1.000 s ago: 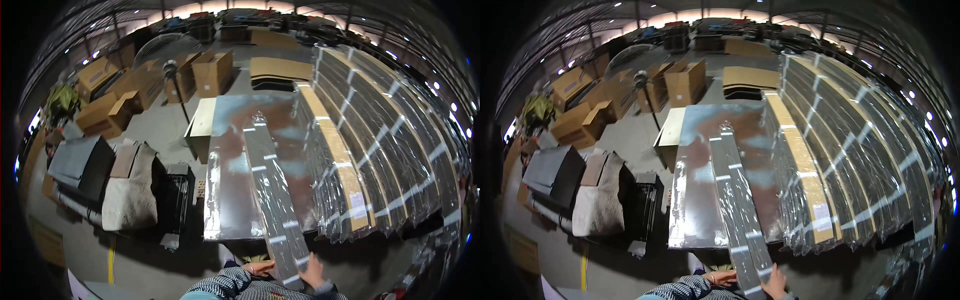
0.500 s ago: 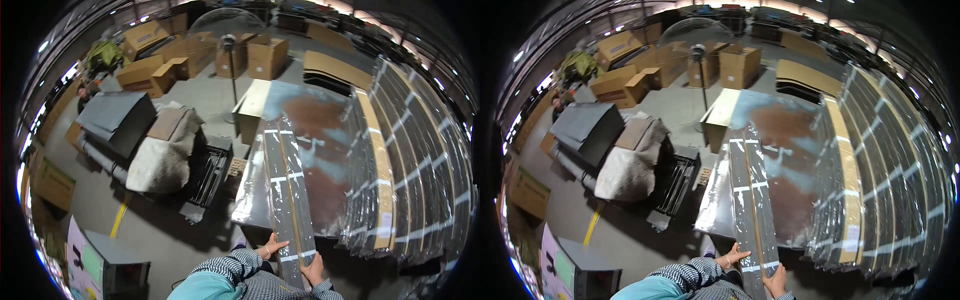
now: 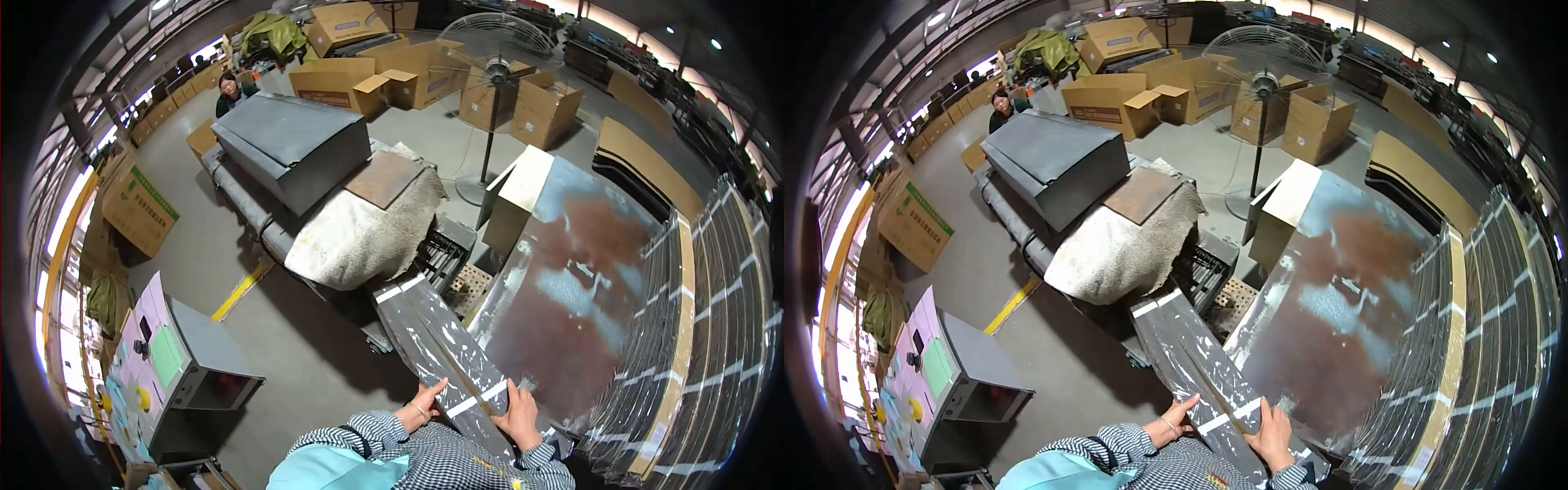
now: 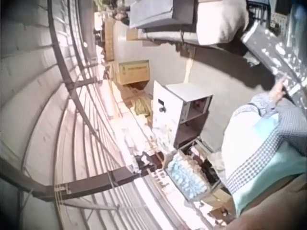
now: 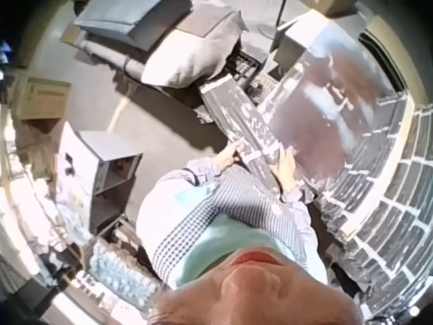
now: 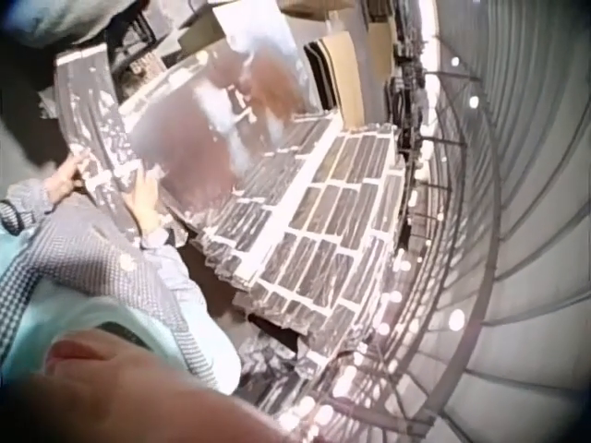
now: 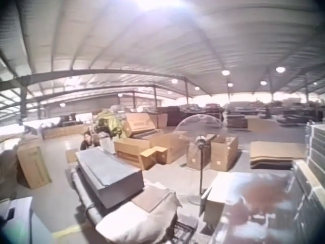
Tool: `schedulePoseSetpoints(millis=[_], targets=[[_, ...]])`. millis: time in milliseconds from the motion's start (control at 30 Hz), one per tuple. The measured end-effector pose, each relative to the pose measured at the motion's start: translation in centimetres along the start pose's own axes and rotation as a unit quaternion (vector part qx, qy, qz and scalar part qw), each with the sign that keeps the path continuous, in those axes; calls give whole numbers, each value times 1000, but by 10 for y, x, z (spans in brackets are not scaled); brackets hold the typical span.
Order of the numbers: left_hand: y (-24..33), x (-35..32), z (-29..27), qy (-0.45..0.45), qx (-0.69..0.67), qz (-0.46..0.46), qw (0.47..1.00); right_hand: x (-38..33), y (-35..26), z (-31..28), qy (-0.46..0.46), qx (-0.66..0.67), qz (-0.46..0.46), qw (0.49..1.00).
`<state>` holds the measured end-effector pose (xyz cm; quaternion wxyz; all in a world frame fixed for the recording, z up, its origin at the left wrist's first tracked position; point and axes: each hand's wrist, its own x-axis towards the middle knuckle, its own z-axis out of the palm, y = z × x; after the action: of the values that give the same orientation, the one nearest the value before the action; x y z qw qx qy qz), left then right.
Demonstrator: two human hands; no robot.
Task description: The recorder writes on a green sheet, then moves and organizes several long, packaged building components in a manufacturing warehouse.
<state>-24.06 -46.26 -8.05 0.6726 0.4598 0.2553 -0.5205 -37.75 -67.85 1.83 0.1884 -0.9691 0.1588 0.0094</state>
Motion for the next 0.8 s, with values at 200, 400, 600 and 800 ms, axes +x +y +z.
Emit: schedulePoseSetpoints(millis=[200, 400, 600, 800], targets=[[70, 45, -29, -2, -6, 11, 1000, 82, -18, 23, 15, 17, -44, 999], [147, 92, -45, -35, 3, 8, 999, 185, -17, 32, -36, 31, -35, 998], [207, 142, -30, 86, -1, 115, 990, 185, -50, -71, 300, 97, -103, 943], [107, 186, 27, -224, 128, -20, 966, 11, 45, -132, 437, -39, 121, 890]])
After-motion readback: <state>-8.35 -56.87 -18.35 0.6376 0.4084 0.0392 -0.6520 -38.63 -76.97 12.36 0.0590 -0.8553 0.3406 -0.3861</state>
